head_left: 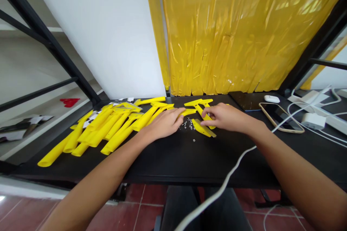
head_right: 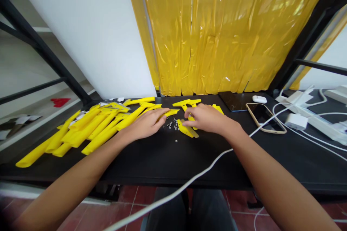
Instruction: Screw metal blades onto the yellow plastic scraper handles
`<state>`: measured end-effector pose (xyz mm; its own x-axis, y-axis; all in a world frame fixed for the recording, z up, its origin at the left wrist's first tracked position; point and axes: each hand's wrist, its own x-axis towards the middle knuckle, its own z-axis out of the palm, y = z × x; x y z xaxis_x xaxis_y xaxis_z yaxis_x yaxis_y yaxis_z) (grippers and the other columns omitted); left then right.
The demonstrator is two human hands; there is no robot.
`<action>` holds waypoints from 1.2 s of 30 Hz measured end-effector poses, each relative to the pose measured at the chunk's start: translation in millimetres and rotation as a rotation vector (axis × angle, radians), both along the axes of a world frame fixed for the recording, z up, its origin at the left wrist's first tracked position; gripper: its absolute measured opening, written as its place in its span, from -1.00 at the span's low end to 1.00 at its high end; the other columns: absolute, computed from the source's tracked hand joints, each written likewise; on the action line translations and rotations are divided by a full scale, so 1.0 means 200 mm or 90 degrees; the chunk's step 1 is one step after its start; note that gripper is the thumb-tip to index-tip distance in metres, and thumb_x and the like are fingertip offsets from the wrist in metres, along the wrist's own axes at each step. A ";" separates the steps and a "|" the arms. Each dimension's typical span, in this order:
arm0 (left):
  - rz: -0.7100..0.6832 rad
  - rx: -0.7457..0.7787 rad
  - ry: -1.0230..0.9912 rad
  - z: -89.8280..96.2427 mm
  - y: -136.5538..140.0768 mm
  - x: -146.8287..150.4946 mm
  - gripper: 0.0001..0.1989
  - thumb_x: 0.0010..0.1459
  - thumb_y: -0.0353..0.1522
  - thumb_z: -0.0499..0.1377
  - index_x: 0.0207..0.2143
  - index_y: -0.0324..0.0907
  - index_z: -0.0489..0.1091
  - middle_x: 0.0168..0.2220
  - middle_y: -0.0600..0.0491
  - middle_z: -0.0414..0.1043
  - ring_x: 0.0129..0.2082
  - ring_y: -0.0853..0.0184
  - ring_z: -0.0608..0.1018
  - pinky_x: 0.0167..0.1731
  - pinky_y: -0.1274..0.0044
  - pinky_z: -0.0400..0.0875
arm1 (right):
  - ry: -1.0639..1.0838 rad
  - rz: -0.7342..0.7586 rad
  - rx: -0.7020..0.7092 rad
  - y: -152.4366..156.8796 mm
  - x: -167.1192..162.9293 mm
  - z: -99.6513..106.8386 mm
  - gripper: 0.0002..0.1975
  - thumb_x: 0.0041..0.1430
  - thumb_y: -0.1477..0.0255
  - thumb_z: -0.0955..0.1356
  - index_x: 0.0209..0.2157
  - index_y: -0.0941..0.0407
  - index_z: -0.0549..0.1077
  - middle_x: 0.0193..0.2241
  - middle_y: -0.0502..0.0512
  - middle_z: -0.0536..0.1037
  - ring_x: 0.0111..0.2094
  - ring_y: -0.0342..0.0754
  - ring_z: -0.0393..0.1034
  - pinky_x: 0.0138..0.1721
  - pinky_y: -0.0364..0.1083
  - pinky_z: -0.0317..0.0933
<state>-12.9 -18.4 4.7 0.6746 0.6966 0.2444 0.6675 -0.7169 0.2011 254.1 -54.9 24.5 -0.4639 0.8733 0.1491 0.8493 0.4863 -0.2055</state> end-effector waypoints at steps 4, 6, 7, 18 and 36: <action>0.020 0.002 -0.021 0.01 0.02 -0.01 -0.51 0.41 -0.19 -0.03 0.29 -0.15 0.30 0.25 -0.10 0.40 0.21 0.09 0.47 0.23 0.25 0.28 | -0.146 -0.005 -0.043 0.01 -0.04 -0.07 -0.71 0.22 0.13 0.41 -0.35 0.03 0.65 -0.43 0.14 0.62 -0.30 0.13 0.51 -0.36 -0.04 0.17; 0.019 -0.006 -0.037 0.02 0.02 -0.01 -0.51 0.39 -0.18 0.01 0.27 -0.15 0.31 0.25 -0.11 0.40 0.20 0.07 0.47 0.22 0.26 0.28 | -0.162 -0.029 -0.045 0.01 -0.05 -0.09 -0.71 0.25 0.16 0.39 -0.32 0.05 0.67 -0.38 0.19 0.64 -0.29 0.15 0.53 -0.34 -0.02 0.22; 0.017 -0.015 -0.051 0.03 0.01 -0.01 -0.53 0.38 -0.18 0.03 0.25 -0.16 0.34 0.23 -0.11 0.42 0.19 0.07 0.48 0.20 0.27 0.29 | -0.165 -0.044 -0.049 0.01 -0.06 -0.09 -0.72 0.26 0.19 0.39 -0.30 0.05 0.68 -0.36 0.21 0.65 -0.28 0.16 0.54 -0.32 -0.01 0.24; 0.046 -0.568 -0.315 0.12 0.01 -0.01 -0.87 0.27 -0.37 0.10 -0.38 -0.17 0.27 -0.55 0.12 0.35 -0.61 0.43 0.45 -0.61 0.58 0.33 | -0.136 -0.186 -0.068 -0.02 -0.15 -0.09 -0.74 0.23 0.38 0.33 -0.26 0.14 0.67 -0.24 0.38 0.63 -0.23 0.23 0.55 -0.26 0.06 0.33; 0.124 -0.664 -0.321 0.06 0.05 0.00 -0.53 0.30 0.01 0.07 -0.41 -0.21 0.34 -0.53 0.13 0.27 -0.72 0.51 0.23 -0.76 0.59 0.19 | 0.000 -0.401 -0.038 0.15 0.20 -0.08 -0.57 0.27 0.16 0.28 -0.23 0.16 0.67 -0.17 0.47 0.63 -0.18 0.33 0.54 -0.31 0.06 0.27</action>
<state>-12.4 -8.7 16.4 0.5248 0.7977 -0.2970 0.4249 0.0569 0.9035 293.3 -24.2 7.9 0.1421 0.9856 0.0914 0.9687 -0.1195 -0.2176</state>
